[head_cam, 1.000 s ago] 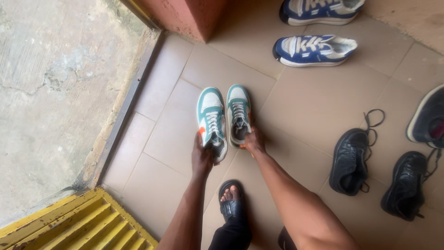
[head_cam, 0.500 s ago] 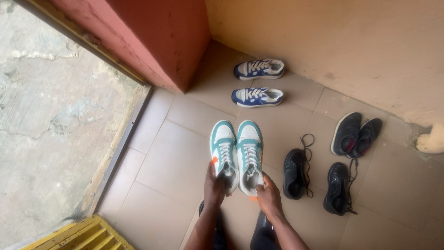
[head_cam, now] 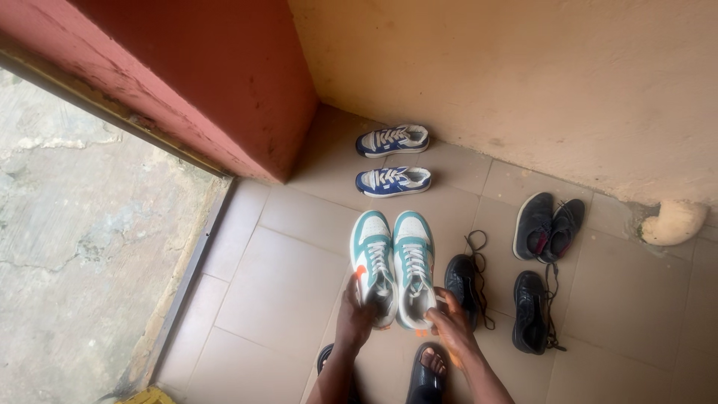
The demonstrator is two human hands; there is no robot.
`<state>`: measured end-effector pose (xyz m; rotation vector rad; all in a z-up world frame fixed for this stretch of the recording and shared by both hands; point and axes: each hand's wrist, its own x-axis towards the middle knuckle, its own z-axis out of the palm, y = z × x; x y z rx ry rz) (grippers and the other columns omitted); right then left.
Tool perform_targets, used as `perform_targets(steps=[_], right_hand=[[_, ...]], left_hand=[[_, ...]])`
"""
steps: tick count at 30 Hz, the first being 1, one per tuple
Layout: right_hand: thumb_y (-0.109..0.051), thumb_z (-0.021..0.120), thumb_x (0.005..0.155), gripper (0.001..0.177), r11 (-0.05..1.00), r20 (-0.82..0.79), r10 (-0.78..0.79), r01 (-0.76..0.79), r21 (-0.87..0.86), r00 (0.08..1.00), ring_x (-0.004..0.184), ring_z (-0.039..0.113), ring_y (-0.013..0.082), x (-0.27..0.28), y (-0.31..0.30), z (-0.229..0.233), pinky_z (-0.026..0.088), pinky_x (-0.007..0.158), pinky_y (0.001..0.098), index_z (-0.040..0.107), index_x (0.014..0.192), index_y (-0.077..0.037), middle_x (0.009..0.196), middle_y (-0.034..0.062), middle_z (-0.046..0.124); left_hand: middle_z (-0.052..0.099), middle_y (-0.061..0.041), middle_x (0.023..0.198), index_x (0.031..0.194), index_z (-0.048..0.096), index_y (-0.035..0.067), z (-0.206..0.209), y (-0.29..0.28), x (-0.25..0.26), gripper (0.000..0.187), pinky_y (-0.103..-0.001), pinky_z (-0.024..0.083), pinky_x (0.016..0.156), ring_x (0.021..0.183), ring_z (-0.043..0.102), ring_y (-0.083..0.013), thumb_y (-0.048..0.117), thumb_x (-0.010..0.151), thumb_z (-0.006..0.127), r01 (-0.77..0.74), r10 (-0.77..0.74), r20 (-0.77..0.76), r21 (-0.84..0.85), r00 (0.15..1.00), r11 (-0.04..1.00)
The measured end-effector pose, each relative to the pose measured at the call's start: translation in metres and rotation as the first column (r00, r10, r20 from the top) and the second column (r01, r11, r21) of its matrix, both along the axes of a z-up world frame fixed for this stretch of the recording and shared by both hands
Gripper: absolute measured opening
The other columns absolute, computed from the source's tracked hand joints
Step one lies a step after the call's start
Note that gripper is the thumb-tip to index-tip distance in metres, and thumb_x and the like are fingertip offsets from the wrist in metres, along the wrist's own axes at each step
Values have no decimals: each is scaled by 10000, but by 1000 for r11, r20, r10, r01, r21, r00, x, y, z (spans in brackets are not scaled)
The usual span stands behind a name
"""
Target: The person ties the laces of a pair of teal and white sneakers, then moves to a black shoe and threads a new lace through its eyelets, pulling and adjusting the lace to secure it.
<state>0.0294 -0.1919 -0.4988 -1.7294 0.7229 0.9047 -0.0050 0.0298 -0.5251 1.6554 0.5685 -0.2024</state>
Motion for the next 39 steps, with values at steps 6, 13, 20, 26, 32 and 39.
perform_targets(steps=[6,13,20,26,32,39], right_hand=[[-309,746,716,861,987,-56,-104,110,117,993,1264,622,274,-31,-17,-19,505,1068,433,410,1502,-211,1404,136,594],[-296,770,755,867,969,-140,-106,134,206,984,1245,577,574,-60,-10,-24,501,1003,652,411,1529,-144,1401,312,608],[-266,784,763,845,964,-184,-76,119,236,980,1278,619,323,-59,13,-10,593,977,527,365,1495,-216,1471,156,506],[-146,717,782,815,936,-141,-136,174,306,981,1243,624,324,-42,34,-25,554,993,504,342,1504,-195,1456,156,514],[-85,673,775,816,946,-98,-109,134,296,989,1224,626,272,-26,64,-74,556,994,489,327,1509,-172,1425,137,536],[-66,634,816,759,968,-175,-56,97,233,983,1189,632,283,-19,108,-177,561,960,468,324,1501,-170,1397,168,569]], left_hand=[[561,-255,1366,1537,303,19,-6,-3,-17,756,-362,592,903,1163,639,-286,33,888,689,-56,29,-188,-138,982,989],[662,-252,1308,1581,245,102,23,6,-42,806,-362,615,911,1132,721,-310,-24,881,623,-137,10,-481,-230,877,963],[572,-269,1408,1598,169,85,-4,25,-67,873,-435,562,982,1217,652,-350,-38,831,566,-241,82,-351,-440,933,865],[591,-226,1253,1428,304,15,-25,50,-56,676,-417,612,781,1013,692,-307,20,814,587,-271,142,-413,-274,900,923],[662,-178,940,1371,397,-7,-60,74,-48,509,-356,543,529,689,658,-241,65,869,444,-252,221,-252,-94,942,963],[638,-188,951,1340,401,13,-174,108,-45,467,-310,499,529,699,614,-188,14,874,436,-385,341,-248,-161,907,909]])
